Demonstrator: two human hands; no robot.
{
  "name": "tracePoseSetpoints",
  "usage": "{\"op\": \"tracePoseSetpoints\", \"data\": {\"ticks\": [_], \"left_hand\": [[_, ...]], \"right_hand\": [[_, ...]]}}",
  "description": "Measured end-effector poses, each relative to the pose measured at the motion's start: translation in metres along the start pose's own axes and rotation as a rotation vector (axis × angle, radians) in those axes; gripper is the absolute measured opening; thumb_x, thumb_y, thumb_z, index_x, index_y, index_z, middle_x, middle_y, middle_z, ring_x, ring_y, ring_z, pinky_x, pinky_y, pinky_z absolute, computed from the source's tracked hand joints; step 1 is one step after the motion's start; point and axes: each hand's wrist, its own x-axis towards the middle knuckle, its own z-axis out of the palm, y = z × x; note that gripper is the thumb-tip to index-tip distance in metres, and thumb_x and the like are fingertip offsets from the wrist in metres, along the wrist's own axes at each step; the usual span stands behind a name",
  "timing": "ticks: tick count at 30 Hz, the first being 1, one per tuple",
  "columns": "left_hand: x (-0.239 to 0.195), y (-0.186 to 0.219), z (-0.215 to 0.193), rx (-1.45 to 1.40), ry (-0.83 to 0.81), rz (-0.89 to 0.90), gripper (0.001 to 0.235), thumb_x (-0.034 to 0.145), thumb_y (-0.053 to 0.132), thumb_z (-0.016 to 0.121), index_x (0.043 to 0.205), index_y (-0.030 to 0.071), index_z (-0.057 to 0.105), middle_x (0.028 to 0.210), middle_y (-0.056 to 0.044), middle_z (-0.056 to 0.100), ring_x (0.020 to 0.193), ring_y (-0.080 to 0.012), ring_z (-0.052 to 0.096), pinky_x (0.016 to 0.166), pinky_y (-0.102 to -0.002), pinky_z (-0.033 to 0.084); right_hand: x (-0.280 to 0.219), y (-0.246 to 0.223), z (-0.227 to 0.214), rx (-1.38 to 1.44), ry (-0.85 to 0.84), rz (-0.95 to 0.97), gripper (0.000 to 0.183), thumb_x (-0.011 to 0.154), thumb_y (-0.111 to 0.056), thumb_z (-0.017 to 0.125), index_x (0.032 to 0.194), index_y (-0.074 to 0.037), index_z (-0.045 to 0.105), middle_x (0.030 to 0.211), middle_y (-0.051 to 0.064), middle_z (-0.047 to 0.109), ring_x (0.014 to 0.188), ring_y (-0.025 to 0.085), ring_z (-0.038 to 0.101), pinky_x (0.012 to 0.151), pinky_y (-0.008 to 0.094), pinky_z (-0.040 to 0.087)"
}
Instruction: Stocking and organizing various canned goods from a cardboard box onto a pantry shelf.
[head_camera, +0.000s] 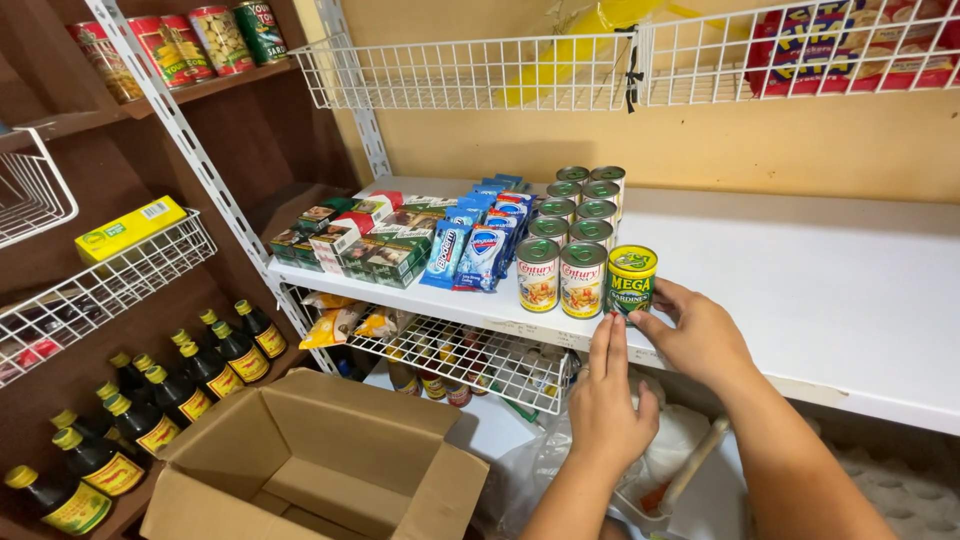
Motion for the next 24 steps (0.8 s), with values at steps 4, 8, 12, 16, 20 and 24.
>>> {"op": "tracePoseSetpoints", "data": {"ticks": [4,8,12,16,20,24], "left_hand": [[-0.001,0.0,0.001,-0.004,0.005,0.003,0.087,0.081,0.013,0.068,0.159,-0.003,0.031,0.166,-0.021,0.033,0.128,-0.0441,0.058,0.102,-0.048,0.049],[0.0,0.0,0.0,-0.01,-0.02,-0.017,0.087,0.081,0.012,0.067,0.159,-0.003,0.03,0.167,-0.021,0.032,0.127,-0.0443,0.058,0.102,-0.048,0.049],[0.0,-0.001,0.001,-0.006,-0.011,0.001,0.087,0.081,0.012,0.067,0.158,-0.004,0.03,0.166,-0.021,0.033,0.128,-0.0444,0.057,0.103,-0.049,0.049],[0.0,-0.001,0.0,-0.012,-0.004,0.014,0.088,0.081,0.012,0.067,0.159,-0.005,0.029,0.166,-0.021,0.033,0.129,-0.0445,0.057,0.102,-0.048,0.049],[-0.001,-0.002,0.001,-0.007,-0.002,0.008,0.088,0.081,0.012,0.067,0.159,-0.004,0.029,0.166,-0.021,0.033,0.128,-0.0441,0.058,0.102,-0.048,0.049],[-0.001,-0.001,0.0,-0.006,0.002,0.012,0.087,0.081,0.012,0.067,0.159,-0.004,0.03,0.166,-0.021,0.034,0.128,-0.0443,0.058,0.103,-0.048,0.049]], "right_hand": [[-0.001,-0.003,-0.001,0.002,-0.009,0.0,0.052,0.085,-0.033,0.076,0.132,-0.012,0.066,0.113,0.013,0.077,0.103,0.03,0.073,0.088,0.04,0.055],[-0.003,-0.009,-0.003,-0.038,-0.017,0.008,0.051,0.085,-0.034,0.074,0.131,-0.013,0.067,0.113,0.013,0.077,0.1,0.031,0.073,0.088,0.042,0.056],[-0.002,-0.008,-0.002,-0.051,-0.006,0.026,0.053,0.084,-0.036,0.075,0.132,-0.013,0.066,0.113,0.014,0.076,0.1,0.032,0.073,0.087,0.042,0.056],[-0.002,-0.006,-0.001,-0.051,0.006,0.027,0.055,0.084,-0.036,0.075,0.133,-0.013,0.066,0.114,0.014,0.076,0.1,0.032,0.072,0.087,0.042,0.056],[-0.004,-0.01,-0.002,-0.044,0.008,0.019,0.056,0.083,-0.036,0.075,0.133,-0.013,0.066,0.112,0.014,0.076,0.098,0.032,0.072,0.085,0.042,0.056],[-0.006,-0.017,-0.005,-0.07,-0.001,0.007,0.057,0.081,-0.034,0.077,0.133,-0.013,0.066,0.108,0.015,0.076,0.093,0.032,0.072,0.083,0.042,0.056]]}}
